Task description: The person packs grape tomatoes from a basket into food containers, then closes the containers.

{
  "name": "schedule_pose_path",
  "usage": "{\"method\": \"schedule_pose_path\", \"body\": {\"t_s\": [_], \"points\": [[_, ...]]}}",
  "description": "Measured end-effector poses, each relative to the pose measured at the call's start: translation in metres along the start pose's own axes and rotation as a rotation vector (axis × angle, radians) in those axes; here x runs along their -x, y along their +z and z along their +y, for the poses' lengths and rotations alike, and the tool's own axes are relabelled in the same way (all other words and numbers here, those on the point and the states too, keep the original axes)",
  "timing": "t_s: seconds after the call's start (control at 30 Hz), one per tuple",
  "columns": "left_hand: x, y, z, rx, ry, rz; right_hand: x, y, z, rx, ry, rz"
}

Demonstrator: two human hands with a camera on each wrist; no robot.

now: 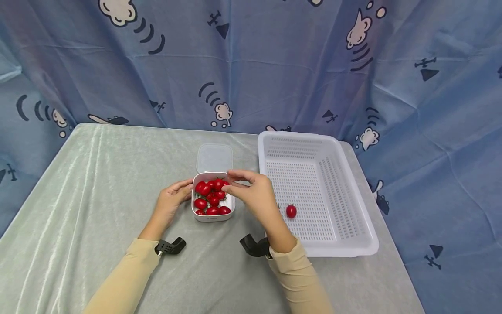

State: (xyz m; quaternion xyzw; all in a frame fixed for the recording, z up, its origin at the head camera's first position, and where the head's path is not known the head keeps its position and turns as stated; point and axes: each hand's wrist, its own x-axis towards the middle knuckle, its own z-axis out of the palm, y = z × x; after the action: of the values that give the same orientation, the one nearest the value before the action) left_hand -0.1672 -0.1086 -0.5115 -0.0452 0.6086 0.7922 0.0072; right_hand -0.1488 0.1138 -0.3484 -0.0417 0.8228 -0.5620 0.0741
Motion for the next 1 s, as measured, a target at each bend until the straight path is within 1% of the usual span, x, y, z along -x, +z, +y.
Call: {"method": "schedule_pose_path", "body": {"t_s": [0.2, 0.33, 0.43, 0.5, 0.63, 0.73, 0.9, 1.0], "points": [[0.000, 0.000, 0.000, -0.010, -0.002, -0.003, -0.001, -0.029, 0.005, 0.066, -0.004, 0.006], [0.001, 0.000, 0.000, -0.017, -0.004, -0.001, -0.004, -0.047, 0.012, 0.100, -0.028, 0.000], [0.001, 0.000, 0.002, -0.017, -0.008, 0.001, -0.009, -0.062, 0.018, 0.113, -0.048, -0.020], [0.002, 0.001, 0.002, -0.013, -0.012, -0.001, -0.013, -0.072, 0.024, 0.099, -0.050, -0.043], [0.002, 0.001, 0.003, -0.011, -0.020, -0.005, -0.020, -0.088, 0.039, 0.101, -0.027, -0.084], [0.002, 0.001, 0.003, -0.012, -0.023, 0.000, -0.025, -0.101, 0.052, 0.113, -0.008, -0.145], [0.001, 0.001, 0.002, -0.010, -0.029, -0.004, -0.034, -0.121, 0.076, 0.121, 0.055, -0.303], [0.000, 0.000, 0.001, -0.006, -0.037, -0.006, -0.038, -0.131, 0.086, 0.140, 0.097, -0.378]]}}
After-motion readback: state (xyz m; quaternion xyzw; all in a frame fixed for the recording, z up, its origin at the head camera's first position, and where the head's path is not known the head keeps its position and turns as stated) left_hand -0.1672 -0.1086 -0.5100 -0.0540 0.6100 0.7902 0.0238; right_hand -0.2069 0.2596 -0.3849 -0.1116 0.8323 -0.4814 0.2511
